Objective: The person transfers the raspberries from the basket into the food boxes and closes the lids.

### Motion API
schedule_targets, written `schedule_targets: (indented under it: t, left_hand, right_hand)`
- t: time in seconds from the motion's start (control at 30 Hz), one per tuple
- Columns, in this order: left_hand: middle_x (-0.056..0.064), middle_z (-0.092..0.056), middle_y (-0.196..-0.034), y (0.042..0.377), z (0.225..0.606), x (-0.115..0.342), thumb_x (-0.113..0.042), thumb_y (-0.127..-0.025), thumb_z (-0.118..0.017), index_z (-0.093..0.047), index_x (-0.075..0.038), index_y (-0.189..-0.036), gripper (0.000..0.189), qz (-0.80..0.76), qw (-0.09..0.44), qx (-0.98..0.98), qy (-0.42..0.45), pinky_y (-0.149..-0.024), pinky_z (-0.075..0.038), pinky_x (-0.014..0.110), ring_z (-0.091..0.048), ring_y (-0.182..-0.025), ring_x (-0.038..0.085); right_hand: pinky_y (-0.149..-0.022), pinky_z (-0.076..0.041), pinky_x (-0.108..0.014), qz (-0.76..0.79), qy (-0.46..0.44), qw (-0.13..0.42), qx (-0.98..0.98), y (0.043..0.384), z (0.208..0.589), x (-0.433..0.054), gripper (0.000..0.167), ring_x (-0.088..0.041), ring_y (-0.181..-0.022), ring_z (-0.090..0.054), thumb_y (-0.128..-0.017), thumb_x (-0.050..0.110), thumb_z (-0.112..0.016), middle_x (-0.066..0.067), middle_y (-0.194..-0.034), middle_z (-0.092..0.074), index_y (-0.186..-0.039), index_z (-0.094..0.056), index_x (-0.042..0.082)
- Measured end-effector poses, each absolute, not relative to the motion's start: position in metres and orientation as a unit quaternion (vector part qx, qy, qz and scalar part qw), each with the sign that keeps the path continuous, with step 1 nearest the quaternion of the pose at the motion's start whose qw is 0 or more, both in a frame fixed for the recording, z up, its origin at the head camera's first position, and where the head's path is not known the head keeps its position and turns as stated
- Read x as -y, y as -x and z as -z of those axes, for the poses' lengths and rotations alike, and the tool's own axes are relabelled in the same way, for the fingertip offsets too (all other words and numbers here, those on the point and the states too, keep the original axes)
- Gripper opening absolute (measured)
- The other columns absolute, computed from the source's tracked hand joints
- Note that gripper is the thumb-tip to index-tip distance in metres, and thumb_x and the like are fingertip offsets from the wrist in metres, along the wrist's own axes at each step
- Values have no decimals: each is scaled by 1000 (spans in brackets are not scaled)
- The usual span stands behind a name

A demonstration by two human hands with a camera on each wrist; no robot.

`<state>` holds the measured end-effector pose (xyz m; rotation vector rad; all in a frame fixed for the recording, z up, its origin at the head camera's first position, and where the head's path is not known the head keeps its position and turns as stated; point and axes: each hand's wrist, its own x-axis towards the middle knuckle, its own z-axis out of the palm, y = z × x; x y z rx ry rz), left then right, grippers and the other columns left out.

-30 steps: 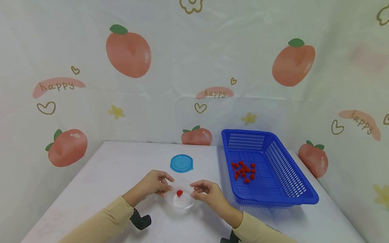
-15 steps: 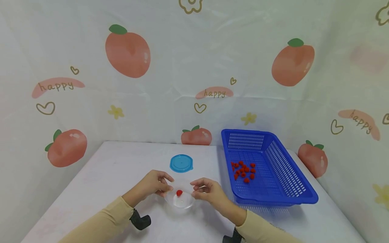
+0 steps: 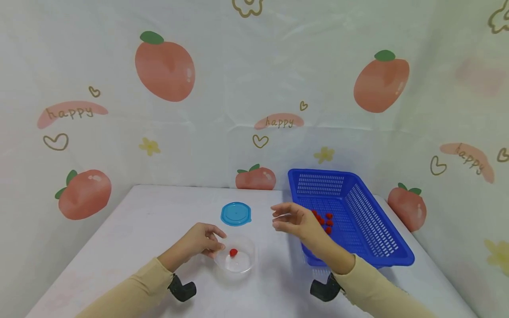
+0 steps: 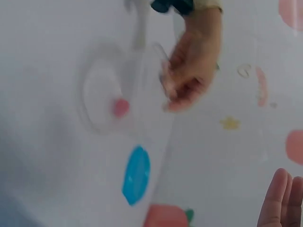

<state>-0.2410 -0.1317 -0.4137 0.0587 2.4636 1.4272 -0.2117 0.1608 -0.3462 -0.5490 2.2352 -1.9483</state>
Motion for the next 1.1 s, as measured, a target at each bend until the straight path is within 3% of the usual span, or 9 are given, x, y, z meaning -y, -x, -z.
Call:
schedule_targets:
  t: [0.17,0.47,0.73,1.1]
  left_hand:
    - [8,-59,-73,240,413,132,-8,-78,-79,-68,-3,-105,29,-490,144,-859,-18,-55,-56,26,-57,-53,15]
    - [8,-59,-73,238,413,133,-8,-79,-79,-69,-3,-104,28,-489,144,-860,-13,-55,-56,25,-57,-54,15]
    - [7,-59,-72,238,414,136,-9,-80,-78,-67,-1,-106,30,-493,152,-856,-34,-56,-56,25,-58,-53,14]
    - [7,-59,-71,241,415,134,-8,-79,-79,-68,-2,-105,29,-498,151,-854,-31,-55,-56,25,-57,-52,14]
  right_hand:
    - [-84,-56,-25,632,187,20,-752,232,323,-186,38,-13,-95,-65,-89,11,-70,2,-105,-62,-123,-58,0]
    - [-86,-56,-26,575,176,2,-799,275,316,-235,36,-8,-98,-64,-93,19,-65,4,-111,-60,-125,-57,4]
    - [-94,-53,-42,519,128,3,-845,306,334,-272,53,-30,-113,-58,-95,27,-63,-23,-129,-50,-135,-48,-3]
    - [-97,-50,-47,485,69,10,-871,319,352,-311,53,-41,-121,-53,-98,23,-58,-30,-132,-49,-138,-42,-8]
